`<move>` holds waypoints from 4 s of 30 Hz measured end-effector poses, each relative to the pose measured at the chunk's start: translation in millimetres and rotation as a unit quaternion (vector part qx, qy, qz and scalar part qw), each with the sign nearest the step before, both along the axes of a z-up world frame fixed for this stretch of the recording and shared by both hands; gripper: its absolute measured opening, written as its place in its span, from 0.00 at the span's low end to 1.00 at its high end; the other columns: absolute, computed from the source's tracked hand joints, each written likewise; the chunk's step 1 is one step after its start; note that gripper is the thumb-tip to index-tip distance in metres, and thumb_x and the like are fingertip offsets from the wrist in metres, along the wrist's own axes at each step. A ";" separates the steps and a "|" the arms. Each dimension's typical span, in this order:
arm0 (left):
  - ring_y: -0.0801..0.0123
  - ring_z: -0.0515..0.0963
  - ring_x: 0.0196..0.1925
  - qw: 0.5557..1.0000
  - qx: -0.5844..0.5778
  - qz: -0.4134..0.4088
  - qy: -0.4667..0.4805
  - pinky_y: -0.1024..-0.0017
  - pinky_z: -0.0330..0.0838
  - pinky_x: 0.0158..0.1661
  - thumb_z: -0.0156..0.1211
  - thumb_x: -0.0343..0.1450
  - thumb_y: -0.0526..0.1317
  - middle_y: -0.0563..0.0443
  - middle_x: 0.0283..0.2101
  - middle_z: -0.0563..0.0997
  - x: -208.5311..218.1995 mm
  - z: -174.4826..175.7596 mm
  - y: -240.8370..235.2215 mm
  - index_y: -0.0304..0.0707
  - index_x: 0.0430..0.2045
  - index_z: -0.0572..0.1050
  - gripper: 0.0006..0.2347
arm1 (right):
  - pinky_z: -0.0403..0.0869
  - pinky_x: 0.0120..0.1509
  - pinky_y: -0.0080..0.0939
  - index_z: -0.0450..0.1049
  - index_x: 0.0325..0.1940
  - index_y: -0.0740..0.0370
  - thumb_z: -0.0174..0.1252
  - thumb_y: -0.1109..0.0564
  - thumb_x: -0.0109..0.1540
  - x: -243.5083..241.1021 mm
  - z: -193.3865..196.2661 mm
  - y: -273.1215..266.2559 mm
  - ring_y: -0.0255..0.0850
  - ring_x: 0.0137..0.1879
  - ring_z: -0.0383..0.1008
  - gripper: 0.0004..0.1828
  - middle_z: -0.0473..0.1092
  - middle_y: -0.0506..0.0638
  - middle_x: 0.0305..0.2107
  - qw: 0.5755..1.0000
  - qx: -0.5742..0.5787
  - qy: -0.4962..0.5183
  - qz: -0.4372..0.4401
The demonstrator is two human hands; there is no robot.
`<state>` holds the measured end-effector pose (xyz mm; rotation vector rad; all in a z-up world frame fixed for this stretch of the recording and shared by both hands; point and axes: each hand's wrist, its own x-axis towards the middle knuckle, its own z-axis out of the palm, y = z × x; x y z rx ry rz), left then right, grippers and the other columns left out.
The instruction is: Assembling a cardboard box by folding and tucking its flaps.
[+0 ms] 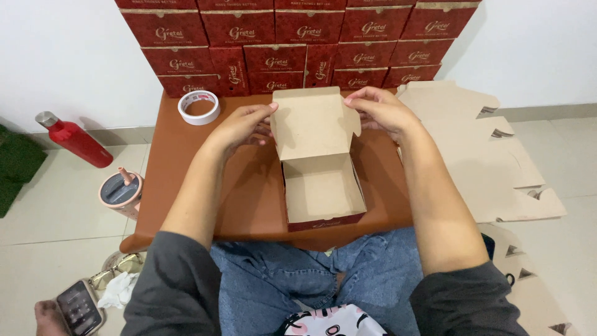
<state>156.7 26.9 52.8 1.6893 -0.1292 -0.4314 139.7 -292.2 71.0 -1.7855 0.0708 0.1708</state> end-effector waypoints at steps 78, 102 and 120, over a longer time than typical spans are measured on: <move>0.26 0.52 0.72 0.982 0.115 -0.048 -0.145 0.37 0.50 0.66 0.48 0.76 0.49 0.22 0.71 0.55 -185.9 -20.0 -8.6 0.48 0.75 0.43 0.31 | 0.69 0.64 0.64 0.62 0.72 0.58 0.58 0.59 0.62 -179.1 -42.3 11.2 0.68 0.65 0.66 0.32 0.60 0.66 0.67 0.956 -0.173 -0.207 0.115; 0.28 0.65 0.66 0.976 -0.003 -0.031 -0.213 0.45 0.66 0.61 0.59 0.72 0.45 0.19 0.66 0.62 -172.2 -57.4 -6.7 0.39 0.73 0.50 0.34 | 0.73 0.60 0.56 0.77 0.46 0.65 0.49 0.51 0.69 -146.0 -55.9 20.9 0.57 0.52 0.79 0.16 0.78 0.58 0.41 0.867 -0.150 -0.475 -0.021; 0.30 0.50 0.72 0.937 0.145 -0.103 -0.302 0.40 0.36 0.67 0.85 0.47 0.55 0.20 0.69 0.52 -160.5 -56.2 -29.8 0.33 0.72 0.26 0.71 | 0.68 0.49 0.40 0.77 0.50 0.64 0.48 0.57 0.73 -131.5 -5.7 21.2 0.38 0.41 0.68 0.12 0.74 0.54 0.35 0.930 -0.139 -0.339 -0.026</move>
